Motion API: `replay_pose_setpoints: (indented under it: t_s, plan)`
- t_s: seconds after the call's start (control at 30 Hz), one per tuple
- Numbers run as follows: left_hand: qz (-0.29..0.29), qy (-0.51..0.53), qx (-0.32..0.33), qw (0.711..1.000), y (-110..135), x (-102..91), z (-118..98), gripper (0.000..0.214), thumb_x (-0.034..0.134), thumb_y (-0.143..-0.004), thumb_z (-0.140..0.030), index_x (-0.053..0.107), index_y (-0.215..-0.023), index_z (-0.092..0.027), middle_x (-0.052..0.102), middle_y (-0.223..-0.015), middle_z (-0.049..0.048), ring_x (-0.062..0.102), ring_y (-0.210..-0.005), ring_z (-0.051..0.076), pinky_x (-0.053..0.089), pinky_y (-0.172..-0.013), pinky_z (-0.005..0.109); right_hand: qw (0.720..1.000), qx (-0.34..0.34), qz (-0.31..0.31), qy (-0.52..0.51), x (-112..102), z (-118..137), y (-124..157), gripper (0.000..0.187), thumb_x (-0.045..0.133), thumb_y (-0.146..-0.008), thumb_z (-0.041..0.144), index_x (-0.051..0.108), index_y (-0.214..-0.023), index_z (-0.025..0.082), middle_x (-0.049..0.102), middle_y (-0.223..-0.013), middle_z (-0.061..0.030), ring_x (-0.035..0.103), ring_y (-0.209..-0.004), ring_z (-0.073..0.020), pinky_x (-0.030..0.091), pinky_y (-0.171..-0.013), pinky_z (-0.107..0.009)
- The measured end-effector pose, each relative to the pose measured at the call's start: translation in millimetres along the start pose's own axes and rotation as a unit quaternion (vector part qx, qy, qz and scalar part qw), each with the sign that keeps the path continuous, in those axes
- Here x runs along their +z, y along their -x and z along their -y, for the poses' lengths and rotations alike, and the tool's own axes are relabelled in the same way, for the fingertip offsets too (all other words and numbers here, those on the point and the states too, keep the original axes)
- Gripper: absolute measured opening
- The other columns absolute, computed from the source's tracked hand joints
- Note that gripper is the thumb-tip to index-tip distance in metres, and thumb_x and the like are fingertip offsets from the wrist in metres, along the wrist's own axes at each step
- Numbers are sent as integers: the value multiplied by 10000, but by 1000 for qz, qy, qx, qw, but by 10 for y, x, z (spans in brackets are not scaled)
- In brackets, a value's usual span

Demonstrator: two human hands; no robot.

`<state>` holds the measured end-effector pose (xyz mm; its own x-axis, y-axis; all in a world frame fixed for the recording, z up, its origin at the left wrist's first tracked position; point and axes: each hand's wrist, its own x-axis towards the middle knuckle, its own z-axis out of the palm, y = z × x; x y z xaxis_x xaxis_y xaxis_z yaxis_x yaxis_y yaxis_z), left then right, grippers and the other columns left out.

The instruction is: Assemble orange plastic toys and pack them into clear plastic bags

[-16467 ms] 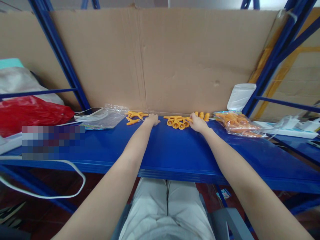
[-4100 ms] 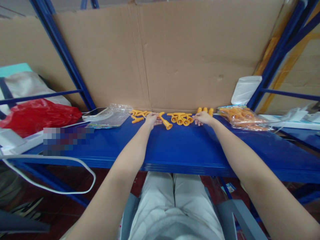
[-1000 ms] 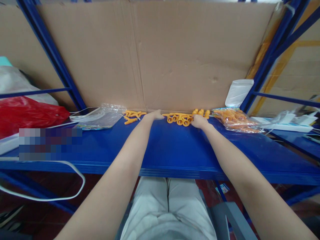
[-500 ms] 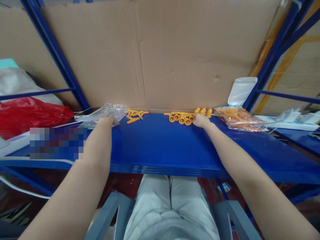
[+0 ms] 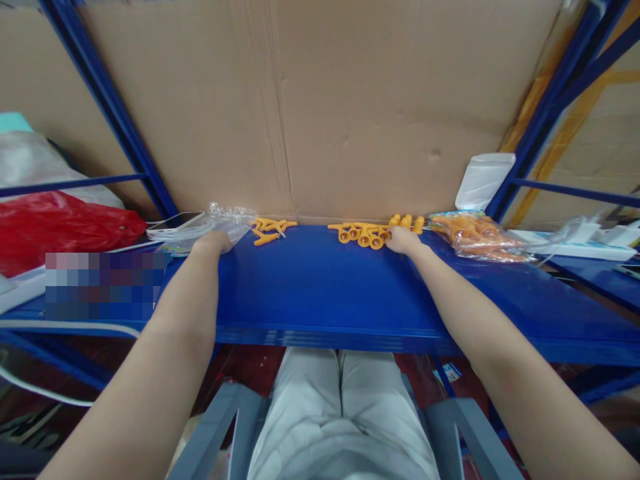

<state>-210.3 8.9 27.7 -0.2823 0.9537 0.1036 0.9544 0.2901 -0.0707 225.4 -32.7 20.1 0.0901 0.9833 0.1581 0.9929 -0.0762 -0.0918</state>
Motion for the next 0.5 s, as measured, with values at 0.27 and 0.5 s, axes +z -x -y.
replay_pose_setpoints:
  t_s: [0.27,0.5]
  plan:
    - [41,-74,-13,996,229,-130,-124,447,393,-919,-180,518,-1321,-29,554,-1366,142,537,-1206,217,409,-937,239,1000,0,1,-4,-17,16,22,406,402,-884,218,615,-1198,73,616,-1237,-205,552,-1174,-338,436,-952,-426]
    - [5,-36,-34,999,349,-188,-154,445,345,-916,-137,500,-1316,-18,524,-1381,183,525,-1232,269,445,-952,340,1000,-2,-5,-8,1,1,3,419,402,-878,190,613,-1217,62,617,-1234,-214,559,-1174,-341,431,-965,-426]
